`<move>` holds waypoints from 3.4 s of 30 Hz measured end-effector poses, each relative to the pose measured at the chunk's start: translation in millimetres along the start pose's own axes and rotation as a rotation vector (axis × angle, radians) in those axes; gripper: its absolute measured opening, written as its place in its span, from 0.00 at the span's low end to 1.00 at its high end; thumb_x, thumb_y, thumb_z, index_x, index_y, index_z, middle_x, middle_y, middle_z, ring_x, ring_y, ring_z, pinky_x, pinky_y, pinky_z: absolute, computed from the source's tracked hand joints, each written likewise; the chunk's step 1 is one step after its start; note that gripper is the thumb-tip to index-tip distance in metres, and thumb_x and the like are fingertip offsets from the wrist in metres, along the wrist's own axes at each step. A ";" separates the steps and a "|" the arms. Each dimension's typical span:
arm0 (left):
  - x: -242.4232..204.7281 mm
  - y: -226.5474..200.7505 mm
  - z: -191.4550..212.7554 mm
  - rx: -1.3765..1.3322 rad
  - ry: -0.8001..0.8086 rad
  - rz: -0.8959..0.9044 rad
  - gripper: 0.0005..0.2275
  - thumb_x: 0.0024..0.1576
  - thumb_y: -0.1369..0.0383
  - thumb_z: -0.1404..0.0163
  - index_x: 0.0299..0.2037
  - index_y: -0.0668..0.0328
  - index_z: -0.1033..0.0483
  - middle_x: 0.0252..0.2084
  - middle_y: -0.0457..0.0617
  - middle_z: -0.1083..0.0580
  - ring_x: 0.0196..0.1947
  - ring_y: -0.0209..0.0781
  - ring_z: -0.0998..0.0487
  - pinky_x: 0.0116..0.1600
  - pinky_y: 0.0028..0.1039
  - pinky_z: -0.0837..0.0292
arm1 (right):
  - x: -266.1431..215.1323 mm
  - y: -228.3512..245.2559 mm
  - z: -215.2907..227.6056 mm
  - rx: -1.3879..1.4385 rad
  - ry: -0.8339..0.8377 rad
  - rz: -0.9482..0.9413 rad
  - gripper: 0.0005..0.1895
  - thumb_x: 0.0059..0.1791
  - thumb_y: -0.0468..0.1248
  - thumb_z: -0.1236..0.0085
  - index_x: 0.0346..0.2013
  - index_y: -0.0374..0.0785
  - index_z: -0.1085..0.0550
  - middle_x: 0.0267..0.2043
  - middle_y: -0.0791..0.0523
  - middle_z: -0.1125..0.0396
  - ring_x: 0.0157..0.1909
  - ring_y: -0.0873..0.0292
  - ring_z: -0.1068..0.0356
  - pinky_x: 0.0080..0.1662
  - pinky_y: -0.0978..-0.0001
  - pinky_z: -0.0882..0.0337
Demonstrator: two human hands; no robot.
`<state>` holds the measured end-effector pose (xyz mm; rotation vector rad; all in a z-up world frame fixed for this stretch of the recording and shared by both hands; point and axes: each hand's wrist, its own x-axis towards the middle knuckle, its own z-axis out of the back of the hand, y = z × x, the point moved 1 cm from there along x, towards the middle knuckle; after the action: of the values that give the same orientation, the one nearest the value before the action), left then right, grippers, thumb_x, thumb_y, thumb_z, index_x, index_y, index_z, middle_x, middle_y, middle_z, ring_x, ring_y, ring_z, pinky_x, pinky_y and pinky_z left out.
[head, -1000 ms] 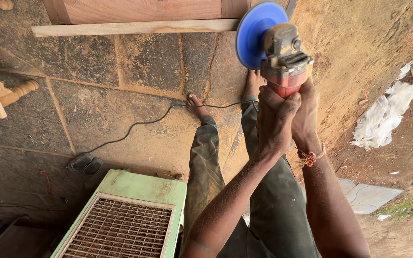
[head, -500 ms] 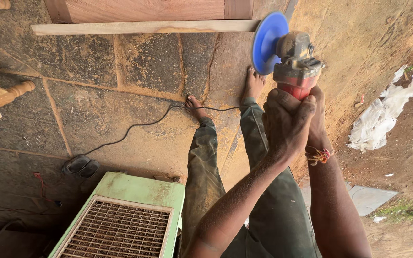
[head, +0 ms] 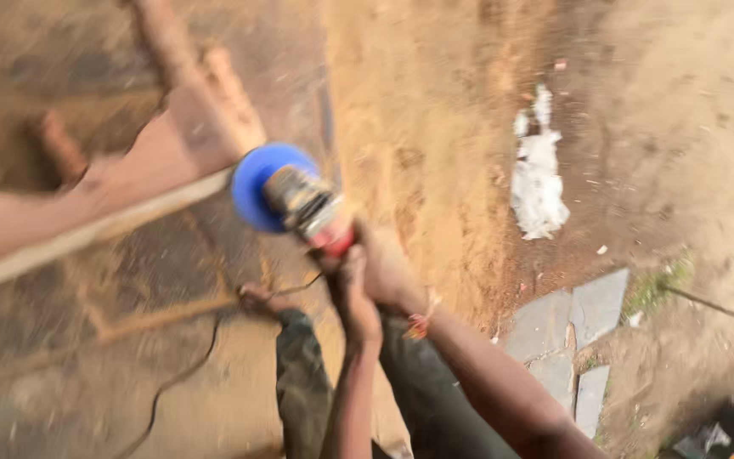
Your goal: The person uses an angle grinder with a sanding disc to smooth the surface of a wooden stool. They hold the stool with one hand and operate the tool with the other, moving it across the top and edges.
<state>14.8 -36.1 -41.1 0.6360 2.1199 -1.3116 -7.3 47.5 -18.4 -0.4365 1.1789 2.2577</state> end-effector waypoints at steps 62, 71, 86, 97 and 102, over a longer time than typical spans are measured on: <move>-13.9 -4.9 -12.1 0.085 -0.008 0.027 0.25 0.60 0.61 0.49 0.64 0.71 0.35 0.60 0.56 0.30 0.60 0.43 0.30 0.65 0.33 0.34 | -7.3 12.8 13.9 0.074 -0.088 0.038 0.34 0.47 0.50 0.28 0.54 0.32 0.34 0.43 0.44 0.26 0.45 0.42 0.24 0.46 0.53 0.26; 0.3 -2.9 -32.0 0.174 -0.104 -0.007 0.29 0.59 0.58 0.48 0.64 0.72 0.38 0.59 0.60 0.31 0.59 0.46 0.31 0.65 0.35 0.35 | 16.1 7.4 20.7 0.265 0.035 0.012 0.33 0.46 0.48 0.31 0.57 0.33 0.34 0.45 0.48 0.26 0.46 0.52 0.24 0.48 0.60 0.26; 10.8 -5.6 -62.5 0.965 -0.223 0.065 0.41 0.56 0.45 0.52 0.70 0.75 0.46 0.62 0.71 0.36 0.62 0.66 0.32 0.64 0.51 0.37 | 46.8 -62.8 5.9 0.689 0.240 -0.149 0.23 0.45 0.46 0.31 0.47 0.33 0.25 0.39 0.58 0.27 0.38 0.63 0.29 0.41 0.68 0.26; -17.5 -8.0 -37.5 -0.060 0.022 0.070 0.30 0.59 0.61 0.47 0.68 0.68 0.40 0.61 0.55 0.31 0.58 0.42 0.28 0.63 0.33 0.31 | -4.0 11.9 38.7 0.061 -0.020 0.106 0.32 0.52 0.49 0.34 0.61 0.31 0.35 0.41 0.45 0.25 0.40 0.44 0.23 0.41 0.54 0.25; -8.9 -5.8 -23.8 -0.175 -0.033 0.076 0.25 0.63 0.65 0.48 0.67 0.76 0.36 0.60 0.57 0.29 0.60 0.41 0.28 0.67 0.30 0.32 | 1.0 43.0 36.1 -0.138 -0.010 0.098 0.31 0.52 0.51 0.32 0.56 0.32 0.36 0.36 0.41 0.27 0.38 0.34 0.25 0.38 0.46 0.26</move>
<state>12.4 -17.9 -22.8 0.6107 2.1335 -1.0748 -35.3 57.7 29.3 -0.4290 1.0641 2.4327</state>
